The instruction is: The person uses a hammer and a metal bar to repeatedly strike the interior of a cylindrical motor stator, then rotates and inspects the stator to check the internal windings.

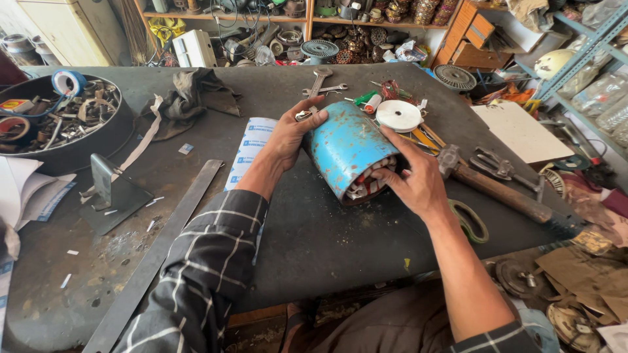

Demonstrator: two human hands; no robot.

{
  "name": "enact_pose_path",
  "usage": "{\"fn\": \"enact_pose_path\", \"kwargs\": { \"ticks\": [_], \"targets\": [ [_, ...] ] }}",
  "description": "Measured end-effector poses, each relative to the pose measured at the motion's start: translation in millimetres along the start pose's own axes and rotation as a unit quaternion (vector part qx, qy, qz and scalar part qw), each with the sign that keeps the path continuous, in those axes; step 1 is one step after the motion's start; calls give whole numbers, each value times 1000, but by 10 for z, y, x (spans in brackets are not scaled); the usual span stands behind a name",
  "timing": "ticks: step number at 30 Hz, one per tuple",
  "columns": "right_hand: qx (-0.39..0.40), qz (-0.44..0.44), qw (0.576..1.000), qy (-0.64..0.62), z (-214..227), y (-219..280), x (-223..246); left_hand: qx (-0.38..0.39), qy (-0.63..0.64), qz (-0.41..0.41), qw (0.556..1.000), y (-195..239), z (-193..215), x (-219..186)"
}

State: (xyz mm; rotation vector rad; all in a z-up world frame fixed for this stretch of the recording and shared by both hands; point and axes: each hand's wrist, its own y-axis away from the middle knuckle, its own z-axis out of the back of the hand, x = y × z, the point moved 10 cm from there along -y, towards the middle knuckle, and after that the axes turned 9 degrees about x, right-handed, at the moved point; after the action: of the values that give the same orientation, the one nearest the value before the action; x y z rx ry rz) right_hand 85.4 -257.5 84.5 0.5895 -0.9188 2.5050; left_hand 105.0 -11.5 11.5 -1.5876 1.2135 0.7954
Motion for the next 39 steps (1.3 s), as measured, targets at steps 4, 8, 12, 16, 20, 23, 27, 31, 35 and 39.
{"fn": "enact_pose_path", "kwargs": {
  "ticks": [4, 8, 12, 16, 20, 23, 27, 31, 35, 39],
  "targets": [
    [-5, -20, 999, 30, 26, -23, 33, -37, -58, -10, 998, -45, -62, -179],
    [22, -32, 997, 71, -253, 95, 211, -94, -277, -28, 956, 55, -3, -568],
    [43, 38, 995, 85, -448, 128, 504, -151, -358, 79, 918, 296, 155, -629],
    [50, -16, 995, 81, -402, 109, 499, -126, -389, 32, 912, 338, -9, -787],
    [66, -68, 988, 120, -223, 150, 351, -21, -428, -6, 904, 304, -275, -799],
    [45, -19, 984, 173, -19, 193, 352, 23, -385, -15, 922, 284, -357, -685],
    [38, 30, 991, 126, 100, 235, 351, 29, -317, -20, 948, 260, -334, -538],
    [65, -34, 991, 113, 112, 238, 187, 50, -264, -16, 963, 205, -344, -375],
    [74, -30, 991, 106, 122, 218, 192, 33, -303, -11, 952, 192, -266, -352],
    [63, 6, 996, 62, 174, 215, 298, 24, -341, -12, 940, 198, -254, -419]
  ]
}}
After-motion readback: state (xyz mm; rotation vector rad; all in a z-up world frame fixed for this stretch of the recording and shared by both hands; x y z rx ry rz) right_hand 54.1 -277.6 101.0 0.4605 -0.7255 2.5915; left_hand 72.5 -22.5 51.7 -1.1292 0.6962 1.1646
